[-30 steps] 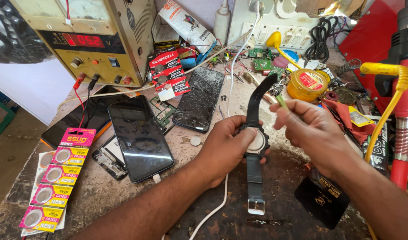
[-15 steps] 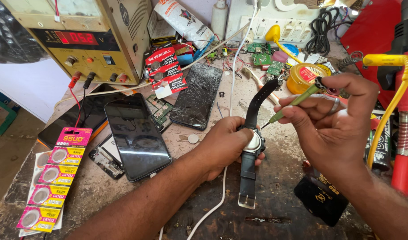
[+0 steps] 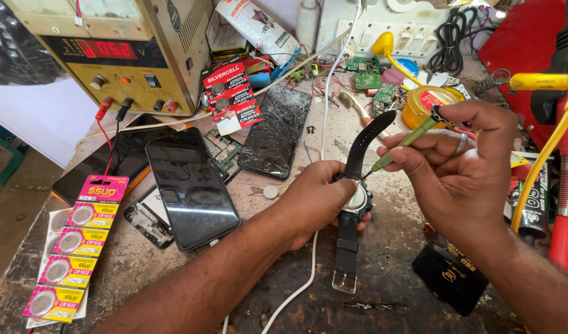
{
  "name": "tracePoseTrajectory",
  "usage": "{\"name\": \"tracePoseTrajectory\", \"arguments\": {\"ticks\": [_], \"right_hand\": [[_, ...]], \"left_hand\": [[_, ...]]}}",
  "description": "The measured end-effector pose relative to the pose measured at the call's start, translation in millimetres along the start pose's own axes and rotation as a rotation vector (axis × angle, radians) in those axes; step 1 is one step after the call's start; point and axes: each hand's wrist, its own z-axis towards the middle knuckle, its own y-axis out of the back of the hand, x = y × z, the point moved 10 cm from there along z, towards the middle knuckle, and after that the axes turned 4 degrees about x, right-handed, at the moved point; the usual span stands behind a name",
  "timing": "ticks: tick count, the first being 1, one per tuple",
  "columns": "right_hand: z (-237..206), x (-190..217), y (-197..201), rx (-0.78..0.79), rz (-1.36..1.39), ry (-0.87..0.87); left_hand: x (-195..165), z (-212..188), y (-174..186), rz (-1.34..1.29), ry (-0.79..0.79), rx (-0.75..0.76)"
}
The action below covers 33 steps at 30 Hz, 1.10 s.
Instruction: The person uses a small green tool to pry open the back of a black digital wristwatch, removes the back cover, and then reattaches it. The person then presses the watch buttons to test the display.
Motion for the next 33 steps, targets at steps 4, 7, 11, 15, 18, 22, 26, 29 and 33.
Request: {"name": "tracePoseTrajectory", "arguments": {"ticks": [4,7,11,15,18,22,26,29,33], "right_hand": [[0,-4,0,-0.015,0.014,-0.022],[0,-4,-1,-0.009,0.028,-0.027],[1,-5,-1,-0.004,0.039,-0.037],[1,-5,-2,0.003,0.021,-0.045],[0,-2,-1,-0.018,0.008,-0.025],[1,-4,-1,-0.012,0.043,-0.030],[1,-3,-1,-0.018,0.050,-0.037],[2,10,-2,-0.023,-0.070,0.049],[1,29,-5,0.002,-0.222,0.153]], "left_hand": [[-2,0,-1,0.010,-0.011,0.012],[-2,0,-1,0.018,-0.010,0.012],[-2,0,-1,0.015,-0.011,0.011],[-2,0,-1,0.032,-0.004,0.004],[-3,0,-1,0.026,-0.014,0.001],[-4,-2,-1,0.032,-0.019,0.003],[-4,-2,0,0.031,-0.013,-0.013],[-5,-2,0,0.030,-0.030,-0.013],[-4,-2,0,0.031,-0.039,-0.019]]}}
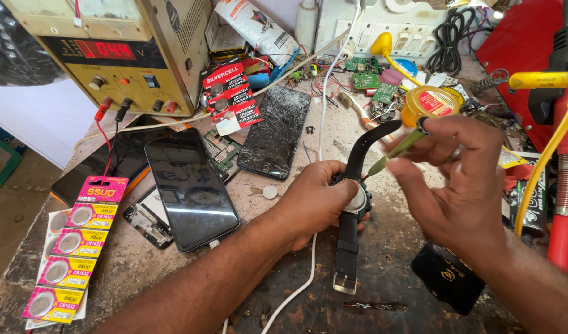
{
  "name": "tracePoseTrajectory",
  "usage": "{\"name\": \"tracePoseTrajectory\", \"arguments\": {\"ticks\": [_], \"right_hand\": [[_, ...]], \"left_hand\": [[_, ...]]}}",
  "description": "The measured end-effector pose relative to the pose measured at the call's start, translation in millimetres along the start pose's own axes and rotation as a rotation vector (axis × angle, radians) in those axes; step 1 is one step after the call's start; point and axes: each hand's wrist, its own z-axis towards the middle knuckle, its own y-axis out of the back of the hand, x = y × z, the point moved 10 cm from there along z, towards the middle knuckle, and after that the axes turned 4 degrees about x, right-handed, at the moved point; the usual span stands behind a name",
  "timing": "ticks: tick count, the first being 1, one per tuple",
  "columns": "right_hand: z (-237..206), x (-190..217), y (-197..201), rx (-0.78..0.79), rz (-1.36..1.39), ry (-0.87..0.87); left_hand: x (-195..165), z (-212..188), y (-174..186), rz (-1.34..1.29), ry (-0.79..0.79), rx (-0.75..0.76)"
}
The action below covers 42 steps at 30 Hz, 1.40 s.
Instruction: The person uses a small green tool to pry open the back of a black digital wristwatch, removes the back cover, and then reattaches it. The person then presses the watch buttons to test the display.
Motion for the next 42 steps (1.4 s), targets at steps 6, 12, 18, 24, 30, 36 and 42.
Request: {"name": "tracePoseTrajectory", "arguments": {"ticks": [6,12,18,24,30,36,42], "right_hand": [[-4,-19,11,-0.102,0.022,-0.176],[-11,-15,2,-0.065,0.226,-0.082],[-10,-17,-2,-0.014,0.214,-0.095],[-10,-5,-15,0.083,0.216,0.003],[-15,-19,-11,0.051,0.183,-0.069],[-19,-25,2,-0.066,-0.003,-0.127],[-19,-22,-4,-0.027,0.173,-0.111]], "left_hand": [[-1,0,-2,0.009,-0.036,0.012],[1,-1,-1,-0.007,-0.005,0.024],[0,-1,-4,-0.021,-0.031,0.053],[0,-1,-3,-0.006,-0.058,0.036],[1,-3,-3,0.011,-0.047,0.010],[1,-3,-4,0.076,-0.060,0.002],[1,-4,-4,0.048,-0.055,0.010]]}}
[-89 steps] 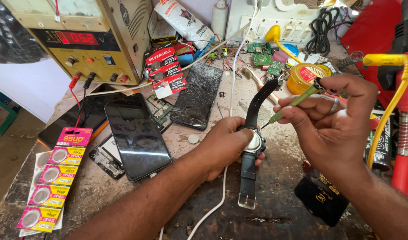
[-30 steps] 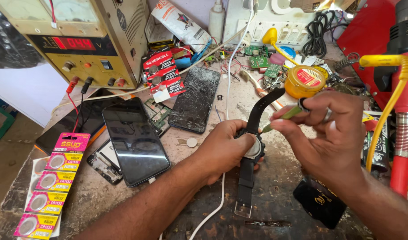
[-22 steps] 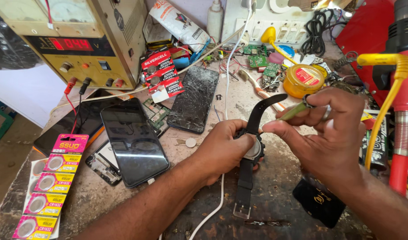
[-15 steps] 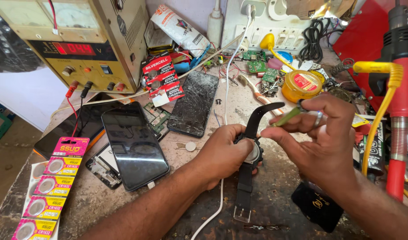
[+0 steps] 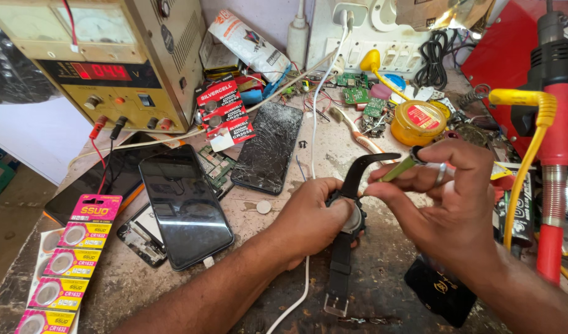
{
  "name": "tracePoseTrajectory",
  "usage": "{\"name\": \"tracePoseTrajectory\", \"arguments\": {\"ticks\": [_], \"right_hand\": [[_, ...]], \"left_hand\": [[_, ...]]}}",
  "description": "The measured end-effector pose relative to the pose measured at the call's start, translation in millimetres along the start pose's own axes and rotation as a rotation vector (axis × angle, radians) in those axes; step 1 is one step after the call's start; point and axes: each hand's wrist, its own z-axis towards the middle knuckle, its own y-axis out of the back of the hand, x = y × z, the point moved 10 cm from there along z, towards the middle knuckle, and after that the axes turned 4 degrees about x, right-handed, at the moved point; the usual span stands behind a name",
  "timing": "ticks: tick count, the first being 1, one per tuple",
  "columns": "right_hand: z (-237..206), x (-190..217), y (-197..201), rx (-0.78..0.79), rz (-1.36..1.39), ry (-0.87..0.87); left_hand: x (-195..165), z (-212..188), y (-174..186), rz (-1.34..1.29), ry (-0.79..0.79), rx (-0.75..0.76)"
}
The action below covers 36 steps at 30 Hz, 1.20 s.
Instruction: The person uses a small green tool to pry open the back of a black digital wristwatch, removes the back cover, and then reattaches it. The person then presses the watch buttons to test the display.
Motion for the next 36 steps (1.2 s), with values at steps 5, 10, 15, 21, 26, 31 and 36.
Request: {"name": "tracePoseTrajectory", "arguments": {"ticks": [5,10,15,21,26,31,36], "right_hand": [[-3,-1,-5,0.040,0.070,-0.024],[1,1,0,0.004,-0.027,-0.016],[7,-12,5,0.064,0.075,-0.130],[6,-11,-2,0.126,0.241,-0.101],[2,-1,-2,0.047,0.116,-0.024],[3,3,-3,0.030,0.104,-0.016],[5,13,-3,-0.016,0.015,0.049]], "left_hand": [[-2,-1,-2,0.009,-0.014,0.002],[-2,-1,-1,0.011,-0.025,-0.001],[-2,-2,0,-0.008,-0.027,-0.018],[-2,-2,1,0.009,-0.022,-0.002],[0,-2,1,-0.062,-0.025,0.013],[0,-3,4,-0.023,-0.055,0.044],[-1,-1,3,-0.067,-0.086,0.078]]}}
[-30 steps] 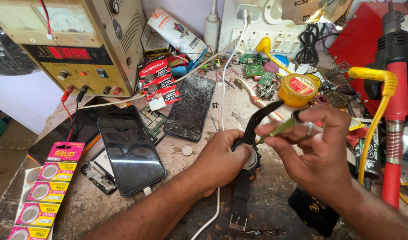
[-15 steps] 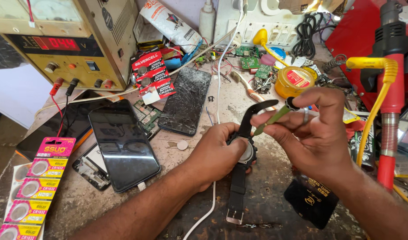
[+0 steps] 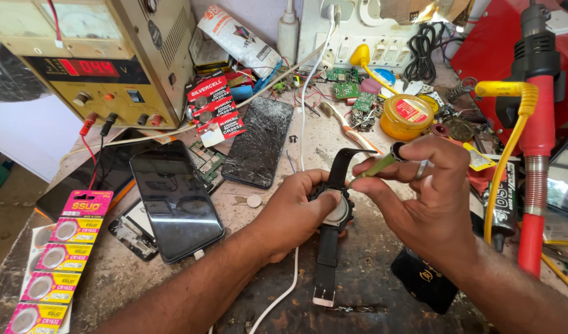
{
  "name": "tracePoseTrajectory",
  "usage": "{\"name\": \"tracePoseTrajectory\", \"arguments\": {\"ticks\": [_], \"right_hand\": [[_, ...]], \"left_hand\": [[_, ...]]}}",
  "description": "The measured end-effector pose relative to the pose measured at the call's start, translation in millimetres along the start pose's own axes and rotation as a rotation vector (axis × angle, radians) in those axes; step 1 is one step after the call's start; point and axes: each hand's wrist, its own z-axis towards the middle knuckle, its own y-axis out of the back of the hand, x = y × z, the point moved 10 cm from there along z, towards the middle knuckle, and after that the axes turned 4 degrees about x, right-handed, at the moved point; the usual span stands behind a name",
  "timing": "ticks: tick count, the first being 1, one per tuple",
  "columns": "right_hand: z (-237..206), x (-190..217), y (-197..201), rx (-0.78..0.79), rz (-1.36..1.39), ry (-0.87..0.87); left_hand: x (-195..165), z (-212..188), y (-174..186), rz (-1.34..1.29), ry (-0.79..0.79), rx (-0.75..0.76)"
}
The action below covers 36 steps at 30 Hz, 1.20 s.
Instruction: The person uses a small green tool to pry open the back of a black digital wristwatch, removes the back cover, and then reattaches it. The person then presses the watch buttons to test the display.
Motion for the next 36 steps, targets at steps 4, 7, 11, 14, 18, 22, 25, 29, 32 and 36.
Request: {"name": "tracePoseTrajectory", "arguments": {"ticks": [4,7,11,14,18,22,25,29,32,36], "right_hand": [[-2,-5,-6,0.051,0.125,-0.042],[-4,-8,-2,0.019,0.100,-0.025],[-8,-5,0,-0.009,0.020,0.018],[-9,0,0,-0.031,-0.013,0.049],[-10,3,1,-0.071,-0.082,0.060],[-9,6,3,-0.083,-0.130,0.066],[-4,9,0,-0.069,-0.154,0.075],[10,-5,7,-0.048,0.033,-0.037],[13,-23,35,-0.152,0.213,-0.155],[4,-56,44,-0.193,0.353,-0.382]], "left_hand": [[-1,-1,2,0.009,-0.025,-0.004],[-2,-1,1,0.037,-0.038,-0.006],[-3,-2,3,0.071,-0.046,-0.015],[-3,-2,3,0.065,-0.044,-0.020],[-3,-1,2,0.041,-0.045,-0.008],[-2,-1,2,0.050,-0.033,-0.018],[1,0,5,0.027,-0.003,-0.041],[6,2,8,-0.026,0.036,-0.050],[7,6,13,-0.106,0.055,-0.056],[-2,5,16,-0.203,-0.015,-0.049]]}}
